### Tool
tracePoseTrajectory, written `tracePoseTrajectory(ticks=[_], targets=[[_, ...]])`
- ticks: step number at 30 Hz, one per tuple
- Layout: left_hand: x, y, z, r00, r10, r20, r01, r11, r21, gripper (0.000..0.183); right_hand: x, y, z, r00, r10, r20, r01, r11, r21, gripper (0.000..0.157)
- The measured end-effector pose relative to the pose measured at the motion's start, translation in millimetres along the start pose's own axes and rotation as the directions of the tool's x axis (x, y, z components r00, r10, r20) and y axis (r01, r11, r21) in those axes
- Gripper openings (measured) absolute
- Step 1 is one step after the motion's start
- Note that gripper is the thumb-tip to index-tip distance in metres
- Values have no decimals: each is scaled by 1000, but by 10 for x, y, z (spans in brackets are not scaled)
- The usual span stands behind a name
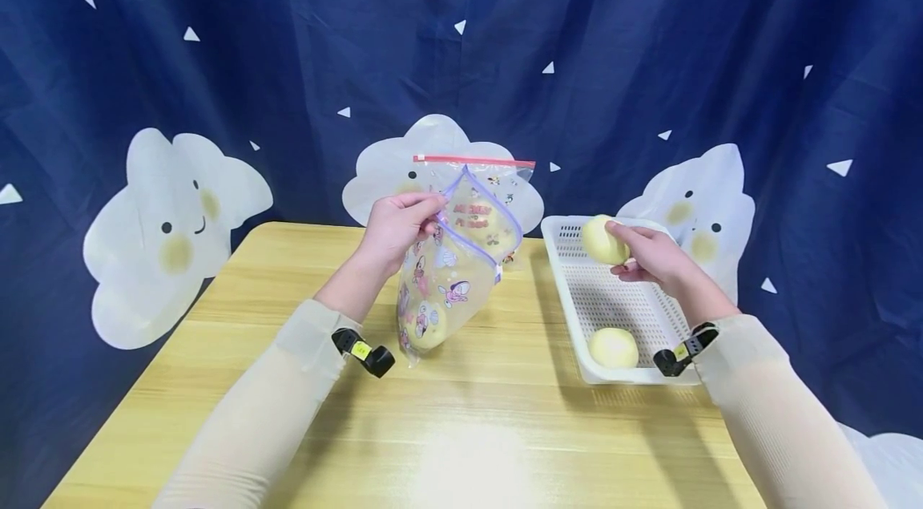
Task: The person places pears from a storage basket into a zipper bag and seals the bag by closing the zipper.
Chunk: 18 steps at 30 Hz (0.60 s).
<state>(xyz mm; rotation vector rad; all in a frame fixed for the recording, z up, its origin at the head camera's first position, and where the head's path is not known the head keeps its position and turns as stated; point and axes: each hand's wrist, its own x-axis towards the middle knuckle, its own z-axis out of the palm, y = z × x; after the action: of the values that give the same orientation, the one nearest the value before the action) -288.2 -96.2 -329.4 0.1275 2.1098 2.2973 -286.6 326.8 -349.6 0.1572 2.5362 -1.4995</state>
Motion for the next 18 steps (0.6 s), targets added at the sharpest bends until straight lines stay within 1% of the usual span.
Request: tracePoseTrajectory(ticks=[5,10,13,18], targets=[[4,-13,7,1000,5,3,-5,1000,-11,30,-48,-185,129,998,-60,-5,61,991,120,80],[5,-14,10,1000,7,7,-7,1000,-5,32,-122,-374,286,994,-106,-11,107,977,185,76],[4,-10,15,1000,7,7,-7,1000,-3,31,-171,-492,372,988,-155,-19,155,965,212,71],[2,-9,18,1000,3,7,-3,1000,-1,30,-237,-681,499,969,-246,-35,247,937,247,55]])
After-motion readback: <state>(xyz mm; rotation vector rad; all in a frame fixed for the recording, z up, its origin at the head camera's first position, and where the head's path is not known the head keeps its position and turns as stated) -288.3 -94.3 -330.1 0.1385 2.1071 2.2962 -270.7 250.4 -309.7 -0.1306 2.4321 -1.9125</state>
